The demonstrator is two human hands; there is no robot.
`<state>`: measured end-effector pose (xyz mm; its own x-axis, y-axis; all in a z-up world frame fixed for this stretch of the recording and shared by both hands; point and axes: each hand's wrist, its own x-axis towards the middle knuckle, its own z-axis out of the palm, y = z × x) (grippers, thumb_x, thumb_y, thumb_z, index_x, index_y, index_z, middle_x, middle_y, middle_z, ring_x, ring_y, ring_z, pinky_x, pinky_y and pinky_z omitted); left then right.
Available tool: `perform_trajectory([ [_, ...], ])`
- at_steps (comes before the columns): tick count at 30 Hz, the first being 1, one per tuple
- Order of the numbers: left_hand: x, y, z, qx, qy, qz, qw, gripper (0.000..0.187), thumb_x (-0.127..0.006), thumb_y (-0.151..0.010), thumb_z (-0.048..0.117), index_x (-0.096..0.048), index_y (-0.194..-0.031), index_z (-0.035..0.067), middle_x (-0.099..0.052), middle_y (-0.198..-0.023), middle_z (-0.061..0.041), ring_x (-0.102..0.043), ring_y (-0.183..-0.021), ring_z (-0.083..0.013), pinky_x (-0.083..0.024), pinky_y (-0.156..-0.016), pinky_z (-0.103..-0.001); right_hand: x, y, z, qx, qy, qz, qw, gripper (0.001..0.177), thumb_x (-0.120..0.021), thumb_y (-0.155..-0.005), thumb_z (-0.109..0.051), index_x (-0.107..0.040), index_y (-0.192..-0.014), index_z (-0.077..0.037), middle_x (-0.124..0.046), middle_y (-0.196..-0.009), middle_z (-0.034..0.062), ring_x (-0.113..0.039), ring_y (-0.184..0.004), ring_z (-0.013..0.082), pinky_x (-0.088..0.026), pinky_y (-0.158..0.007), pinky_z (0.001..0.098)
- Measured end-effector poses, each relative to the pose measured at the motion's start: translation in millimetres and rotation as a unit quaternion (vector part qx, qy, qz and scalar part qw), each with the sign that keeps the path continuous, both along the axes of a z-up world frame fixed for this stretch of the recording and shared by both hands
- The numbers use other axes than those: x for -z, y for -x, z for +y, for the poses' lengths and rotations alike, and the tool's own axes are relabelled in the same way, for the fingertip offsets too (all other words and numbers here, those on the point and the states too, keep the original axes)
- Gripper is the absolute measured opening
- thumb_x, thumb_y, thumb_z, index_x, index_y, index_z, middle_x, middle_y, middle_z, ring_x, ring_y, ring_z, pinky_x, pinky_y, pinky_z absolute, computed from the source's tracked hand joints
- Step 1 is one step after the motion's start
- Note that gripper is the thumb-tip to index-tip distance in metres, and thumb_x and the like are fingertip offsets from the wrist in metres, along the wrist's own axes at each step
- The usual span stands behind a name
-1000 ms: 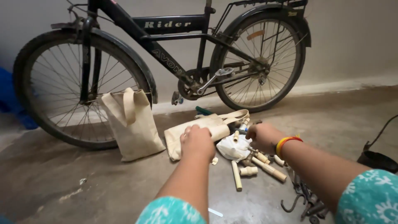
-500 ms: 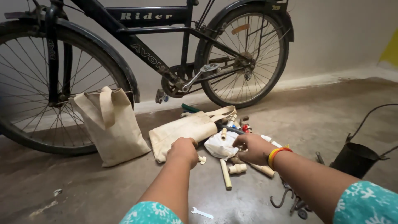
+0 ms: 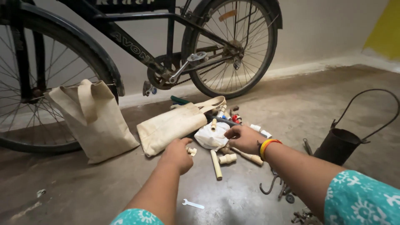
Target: The person sits on the floor and organizes tools and plumbing fittings. They place several wrenches into a canvas bag, then gather white plastic pipe fittings and a black pipe from the floor and place them into a second canvas bag.
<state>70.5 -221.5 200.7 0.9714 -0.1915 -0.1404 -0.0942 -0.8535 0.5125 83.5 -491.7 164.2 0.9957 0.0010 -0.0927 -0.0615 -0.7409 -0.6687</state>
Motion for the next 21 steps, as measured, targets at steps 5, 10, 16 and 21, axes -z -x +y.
perform_trajectory([
  [5, 6, -27, 7, 0.021, -0.053, 0.001, 0.998, 0.068, -0.06, -0.085, 0.0, -0.053, -0.145, 0.03, -0.048, -0.152, -0.001, -0.049, -0.139, -0.0253, -0.044, -0.114, -0.039, 20, -19, 8, -0.016, -0.022, 0.005, 1.0, 0.04, -0.068, -0.084, -0.012, -0.068, -0.124, -0.006, -0.073, -0.123, 0.0093, -0.071, -0.115, 0.0192, -0.056, -0.1, 0.0319],
  [10, 26, -46, 15, 0.014, -0.119, 0.02, 0.993, 0.071, -0.056, -0.086, -0.005, -0.049, -0.147, 0.032, -0.041, -0.157, 0.004, -0.045, -0.142, -0.0242, -0.044, -0.114, -0.041, 28, -48, 19, -0.036, 0.01, 0.002, 0.999, 0.041, -0.067, -0.083, -0.013, -0.068, -0.124, -0.009, -0.075, -0.12, 0.0082, -0.073, -0.113, 0.019, -0.057, -0.097, 0.0318],
  [16, 68, -81, 30, 0.062, -0.24, 0.012, 0.969, 0.062, -0.058, -0.091, 0.004, -0.049, -0.147, 0.028, -0.044, -0.151, -0.003, -0.046, -0.141, -0.0247, -0.044, -0.115, -0.038, 43, -76, 28, -0.05, 0.177, 0.025, 0.983, 0.049, -0.073, -0.083, -0.022, -0.066, -0.131, -0.015, -0.064, -0.133, 0.0112, -0.062, -0.124, 0.028, -0.048, -0.109, 0.0352],
  [21, 107, -119, 24, 0.044, -0.271, -0.007, 0.962, 0.049, -0.055, -0.097, 0.011, -0.052, -0.144, 0.026, -0.025, -0.163, -0.005, -0.027, -0.151, -0.028, -0.032, -0.121, -0.043, 82, -98, 25, -0.105, 0.183, 0.028, 0.977, 0.06, -0.075, -0.08, -0.022, -0.057, -0.137, -0.013, -0.046, -0.152, 0.0084, -0.046, -0.14, 0.0291, -0.039, -0.116, 0.0347],
])
